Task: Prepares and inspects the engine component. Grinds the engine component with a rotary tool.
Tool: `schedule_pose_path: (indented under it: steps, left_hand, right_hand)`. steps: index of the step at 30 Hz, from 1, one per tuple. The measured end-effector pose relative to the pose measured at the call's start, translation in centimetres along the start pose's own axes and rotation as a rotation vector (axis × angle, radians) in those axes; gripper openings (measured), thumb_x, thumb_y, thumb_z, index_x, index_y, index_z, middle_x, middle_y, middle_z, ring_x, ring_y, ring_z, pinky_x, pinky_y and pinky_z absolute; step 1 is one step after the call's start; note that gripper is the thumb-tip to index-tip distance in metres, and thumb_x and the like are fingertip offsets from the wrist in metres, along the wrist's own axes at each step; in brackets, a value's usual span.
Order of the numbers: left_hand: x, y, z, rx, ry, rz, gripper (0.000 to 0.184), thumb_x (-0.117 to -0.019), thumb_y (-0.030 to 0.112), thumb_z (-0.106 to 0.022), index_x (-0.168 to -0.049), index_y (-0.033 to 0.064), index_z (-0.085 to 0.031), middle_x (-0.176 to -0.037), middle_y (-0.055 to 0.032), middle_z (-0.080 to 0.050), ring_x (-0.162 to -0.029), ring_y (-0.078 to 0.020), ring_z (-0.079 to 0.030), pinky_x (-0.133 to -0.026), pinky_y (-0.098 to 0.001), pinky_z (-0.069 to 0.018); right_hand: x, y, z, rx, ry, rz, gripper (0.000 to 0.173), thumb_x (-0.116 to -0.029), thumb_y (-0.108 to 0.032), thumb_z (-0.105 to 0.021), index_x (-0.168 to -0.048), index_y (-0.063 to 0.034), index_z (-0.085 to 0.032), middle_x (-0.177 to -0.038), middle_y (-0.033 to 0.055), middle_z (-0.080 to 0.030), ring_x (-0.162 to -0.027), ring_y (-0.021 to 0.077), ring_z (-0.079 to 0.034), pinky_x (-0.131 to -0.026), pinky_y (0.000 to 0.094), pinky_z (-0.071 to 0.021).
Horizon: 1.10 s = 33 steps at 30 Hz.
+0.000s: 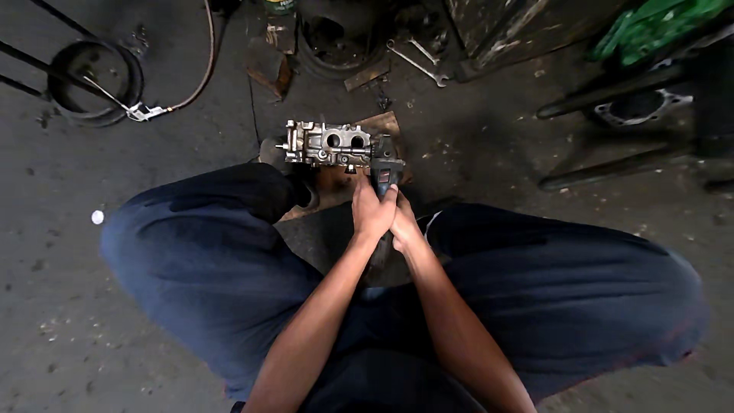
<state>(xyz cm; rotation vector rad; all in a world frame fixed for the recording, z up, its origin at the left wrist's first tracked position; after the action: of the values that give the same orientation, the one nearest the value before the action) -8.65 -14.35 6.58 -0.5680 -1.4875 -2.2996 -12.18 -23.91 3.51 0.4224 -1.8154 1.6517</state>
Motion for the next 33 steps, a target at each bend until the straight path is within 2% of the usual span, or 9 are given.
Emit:
schedule_pose_path:
  steps: [2,6,10,13,18,25,27,29,33]
  left_hand:
    - [0.2,-0.2,-0.1,0.021,-0.009,0.003,0.057,-0.0987,0.036,-0.064,-0.144,0.0050,-0.052,-0.132,-0.0180,-0.064,-0.123,-0.0293,-0.063,-0.104,-0.0535,-0.0514]
    - [0.0,0.2,0.1,0.020,-0.008,0.004,0.049,-0.0991,0.036,-0.065,-0.136,0.0050,-0.056,-0.124,-0.0171,-0.066,-0.115,-0.0292,-0.065,-0.098,-0.0542,-0.0530]
    - [0.2,0.1,0.1,0.074,0.008,-0.005,0.053,-0.0984,0.035,-0.064,-0.142,0.0064,-0.053,-0.127,-0.0156,-0.066,-0.117,-0.0263,-0.065,-0.099,-0.0515,-0.0537]
    - [0.7,0.0,-0.1,0.122,0.004,-0.006,0.053,-0.0982,0.034,-0.066,-0.141,0.0049,-0.054,-0.126,-0.0159,-0.066,-0.117,-0.0244,-0.065,-0.100,-0.0491,-0.0539]
    - [1.1,-0.1,-0.1,0.164,0.001,-0.010,0.056,-0.0989,0.032,-0.065,-0.145,0.0047,-0.051,-0.127,-0.0158,-0.066,-0.116,-0.0234,-0.066,-0.101,-0.0468,-0.0541]
    - [0.3,0.4,0.1,0.152,-0.002,-0.017,0.048,-0.0989,0.032,-0.066,-0.138,0.0054,-0.056,-0.118,-0.0143,-0.069,-0.107,-0.0233,-0.068,-0.095,-0.0474,-0.0568]
    - [0.4,0.3,0.1,0.151,0.001,-0.019,0.049,-0.0983,0.032,-0.066,-0.137,0.0051,-0.056,-0.118,-0.0146,-0.069,-0.108,-0.0235,-0.068,-0.095,-0.0473,-0.0564]
    - [0.9,0.2,0.1,0.143,-0.016,-0.007,0.055,-0.0987,0.032,-0.066,-0.143,0.0025,-0.052,-0.125,-0.0176,-0.067,-0.115,-0.0257,-0.066,-0.102,-0.0483,-0.0538]
    - [0.6,0.2,-0.2,0.102,-0.024,0.000,0.050,-0.0996,0.034,-0.064,-0.138,0.0041,-0.056,-0.122,-0.0167,-0.067,-0.110,-0.0265,-0.067,-0.096,-0.0500,-0.0552]
  right_hand:
    - [0.2,0.0,0.1,-0.002,0.007,0.014,0.033,-0.1038,-0.018,-0.056,-0.135,-0.0061,-0.055,-0.111,0.0118,-0.068,-0.099,0.0172,-0.068,-0.085,0.0362,-0.0584]
    - [0.0,-0.5,-0.1,0.015,-0.002,0.022,0.030,-0.1055,-0.018,-0.055,-0.134,-0.0080,-0.056,-0.109,0.0112,-0.069,-0.096,0.0168,-0.068,-0.084,0.0365,-0.0585]
    - [0.1,-0.8,0.1,0.048,0.001,0.045,0.032,-0.1014,-0.017,-0.060,-0.132,-0.0084,-0.057,-0.106,0.0106,-0.070,-0.094,0.0170,-0.069,-0.083,0.0370,-0.0594]
    - [0.5,-1.1,0.4,0.067,0.002,0.052,0.032,-0.1004,-0.015,-0.061,-0.130,-0.0056,-0.056,-0.104,0.0112,-0.069,-0.093,0.0171,-0.069,-0.083,0.0365,-0.0596]
    - [0.7,-1.3,0.5,0.088,0.004,0.051,0.033,-0.0997,-0.015,-0.062,-0.130,-0.0066,-0.056,-0.103,0.0107,-0.070,-0.091,0.0171,-0.070,-0.081,0.0366,-0.0601]
    - [0.1,-1.6,0.2,0.075,0.012,0.080,0.034,-0.0976,-0.013,-0.063,-0.130,-0.0057,-0.055,-0.103,0.0101,-0.070,-0.092,0.0149,-0.070,-0.081,0.0343,-0.0601]
    - [0.2,-1.6,0.2,0.091,0.009,0.067,0.035,-0.0976,-0.013,-0.063,-0.131,-0.0058,-0.055,-0.105,0.0105,-0.070,-0.094,0.0151,-0.070,-0.083,0.0344,-0.0598]
    - [0.6,-1.4,0.4,0.105,0.007,0.057,0.037,-0.0985,-0.013,-0.062,-0.134,-0.0039,-0.054,-0.108,0.0119,-0.068,-0.096,0.0164,-0.069,-0.084,0.0357,-0.0593]
    - [0.4,-1.2,0.5,0.085,0.029,0.062,0.032,-0.1026,-0.015,-0.058,-0.133,-0.0050,-0.054,-0.106,0.0114,-0.068,-0.095,0.0166,-0.068,-0.084,0.0361,-0.0587]
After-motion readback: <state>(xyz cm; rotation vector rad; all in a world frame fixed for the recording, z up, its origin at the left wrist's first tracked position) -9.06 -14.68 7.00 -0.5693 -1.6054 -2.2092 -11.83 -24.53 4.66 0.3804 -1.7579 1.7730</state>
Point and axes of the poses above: each hand's wrist, its own x-axis away from the middle knuckle, its own z-axis out of the back of the hand, y = z × x, the point moved 7 cm from there along -x, towards the middle knuckle
